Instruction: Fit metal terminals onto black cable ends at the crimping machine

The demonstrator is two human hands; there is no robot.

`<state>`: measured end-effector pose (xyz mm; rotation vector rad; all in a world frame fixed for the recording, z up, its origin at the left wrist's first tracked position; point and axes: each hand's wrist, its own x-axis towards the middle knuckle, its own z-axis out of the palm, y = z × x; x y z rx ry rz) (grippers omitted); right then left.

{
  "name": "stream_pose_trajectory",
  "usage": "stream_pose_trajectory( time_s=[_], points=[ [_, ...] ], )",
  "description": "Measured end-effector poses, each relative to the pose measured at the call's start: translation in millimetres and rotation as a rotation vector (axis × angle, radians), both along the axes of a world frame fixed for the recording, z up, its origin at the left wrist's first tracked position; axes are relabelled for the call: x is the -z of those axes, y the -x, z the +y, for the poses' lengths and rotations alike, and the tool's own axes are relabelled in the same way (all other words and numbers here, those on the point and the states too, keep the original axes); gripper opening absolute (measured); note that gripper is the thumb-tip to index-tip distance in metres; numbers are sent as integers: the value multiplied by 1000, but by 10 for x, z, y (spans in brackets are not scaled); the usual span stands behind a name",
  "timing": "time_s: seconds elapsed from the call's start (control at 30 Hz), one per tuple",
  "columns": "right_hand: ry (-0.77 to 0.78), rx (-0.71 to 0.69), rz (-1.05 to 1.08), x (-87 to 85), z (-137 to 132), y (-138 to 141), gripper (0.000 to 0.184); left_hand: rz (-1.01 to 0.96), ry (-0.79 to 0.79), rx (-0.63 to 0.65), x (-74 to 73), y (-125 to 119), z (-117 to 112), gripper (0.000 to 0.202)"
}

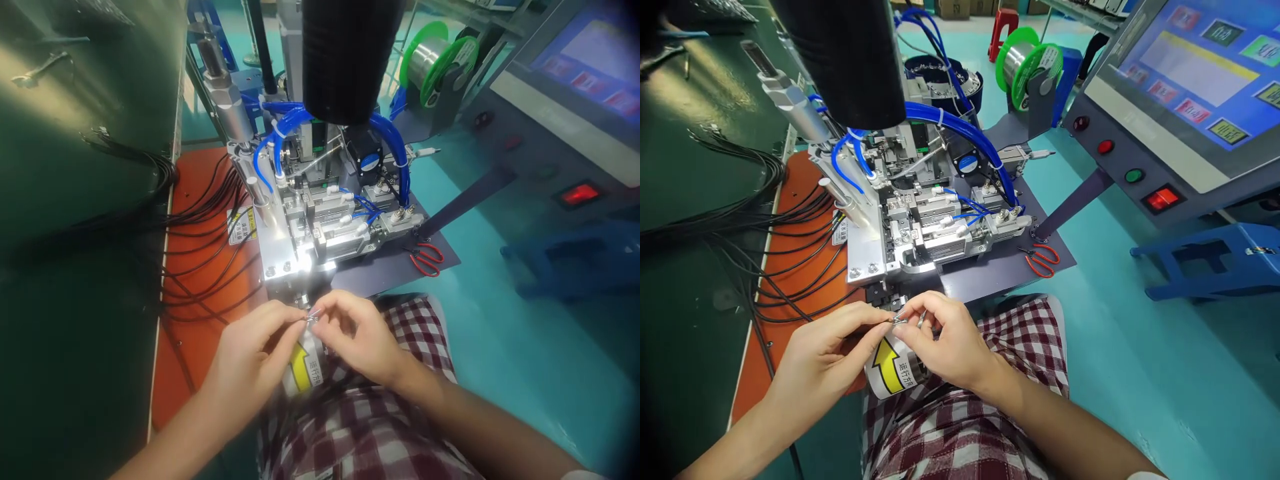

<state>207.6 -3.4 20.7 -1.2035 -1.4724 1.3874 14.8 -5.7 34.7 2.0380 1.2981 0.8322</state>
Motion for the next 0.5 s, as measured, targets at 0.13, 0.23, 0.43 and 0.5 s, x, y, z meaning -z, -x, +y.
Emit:
stream_pose_trajectory(
  time_s=[0.13, 0.23, 0.43, 0.5],
  points=[
    [-44, 35, -26, 29, -18, 32, 10, -24, 39, 40, -11, -92, -48, 17],
    [-133, 15, -96, 25, -30, 36, 12, 19, 5, 110, -71, -26, 4, 18],
    [-196, -86, -123, -19, -97, 49, 18, 609, -210, -591, -287, 1372, 442, 33],
    [-186, -116, -119, -18, -121, 51, 20, 699, -166, -705, -320, 1969, 519, 42]
  ],
)
